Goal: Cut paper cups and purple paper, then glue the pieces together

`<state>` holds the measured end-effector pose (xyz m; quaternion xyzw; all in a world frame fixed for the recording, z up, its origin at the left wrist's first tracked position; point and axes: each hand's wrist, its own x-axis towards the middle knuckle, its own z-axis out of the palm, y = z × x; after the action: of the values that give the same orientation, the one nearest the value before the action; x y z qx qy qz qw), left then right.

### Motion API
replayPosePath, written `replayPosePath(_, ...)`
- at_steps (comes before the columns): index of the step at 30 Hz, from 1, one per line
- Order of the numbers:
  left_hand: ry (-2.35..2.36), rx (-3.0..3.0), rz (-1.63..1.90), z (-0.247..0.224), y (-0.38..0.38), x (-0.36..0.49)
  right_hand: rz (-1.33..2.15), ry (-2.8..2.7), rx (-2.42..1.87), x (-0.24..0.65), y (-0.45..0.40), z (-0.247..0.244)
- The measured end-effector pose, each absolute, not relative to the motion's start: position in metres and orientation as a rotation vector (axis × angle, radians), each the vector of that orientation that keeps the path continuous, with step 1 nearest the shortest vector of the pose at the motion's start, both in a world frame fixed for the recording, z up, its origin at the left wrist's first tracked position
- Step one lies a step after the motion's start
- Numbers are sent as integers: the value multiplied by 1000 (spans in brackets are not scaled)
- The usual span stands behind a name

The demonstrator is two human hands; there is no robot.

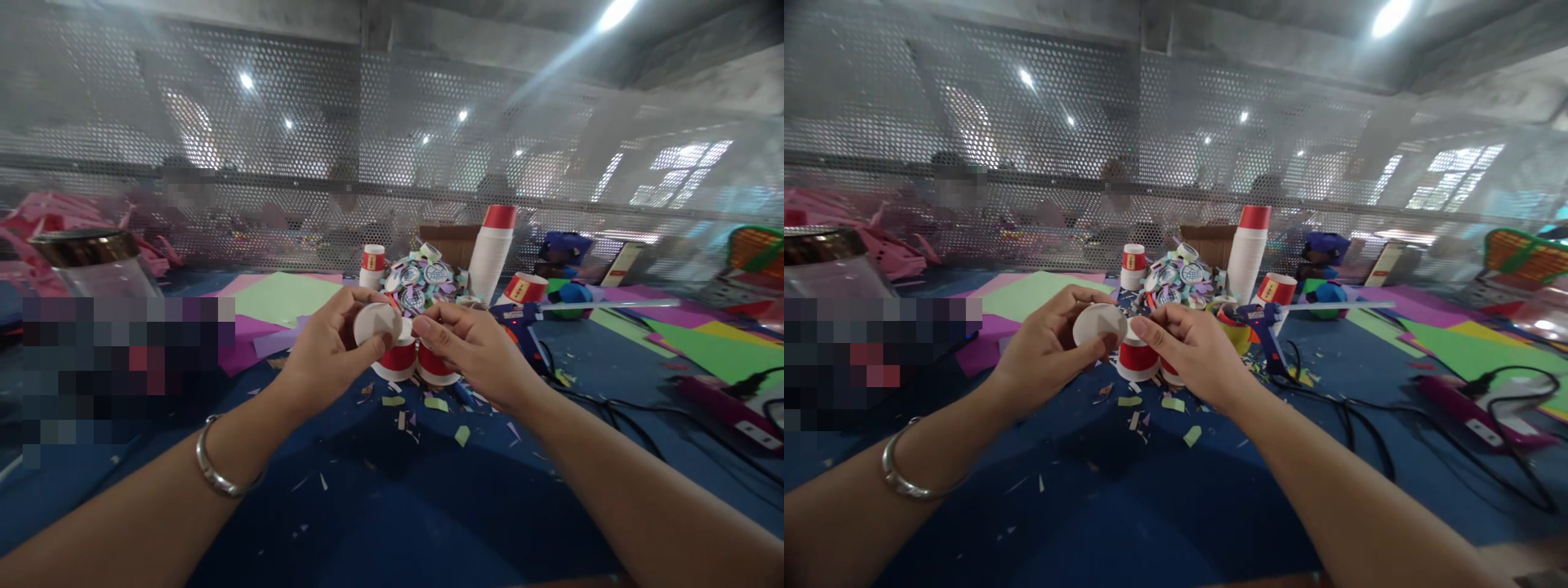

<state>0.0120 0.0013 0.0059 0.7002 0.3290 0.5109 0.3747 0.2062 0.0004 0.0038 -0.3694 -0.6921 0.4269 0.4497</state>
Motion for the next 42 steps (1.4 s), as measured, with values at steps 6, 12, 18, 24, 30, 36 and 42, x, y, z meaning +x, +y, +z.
replayPosePath(6,791,1729,1236,7,-6,16,1021,-1735,-909,204,0,2)
replayPosePath(12,661,1479,1060,8,-10,17,1120,-1697,-875,204,0,2)
replayPosePath(18,513,1365,972,11,-7,13,1217,-1501,-848,202,-2,5)
replayPosePath(24,453,1203,898,14,-3,3,1262,-1487,-817,202,-3,8)
replayPosePath(30,441,1293,880,11,-1,3,1288,-1473,-840,202,-5,9)
replayPosePath(36,464,1339,972,15,-5,8,1339,-1451,-820,199,-5,5)
replayPosePath(42,460,1311,1017,18,-5,7,1218,-1530,-868,197,-6,2)
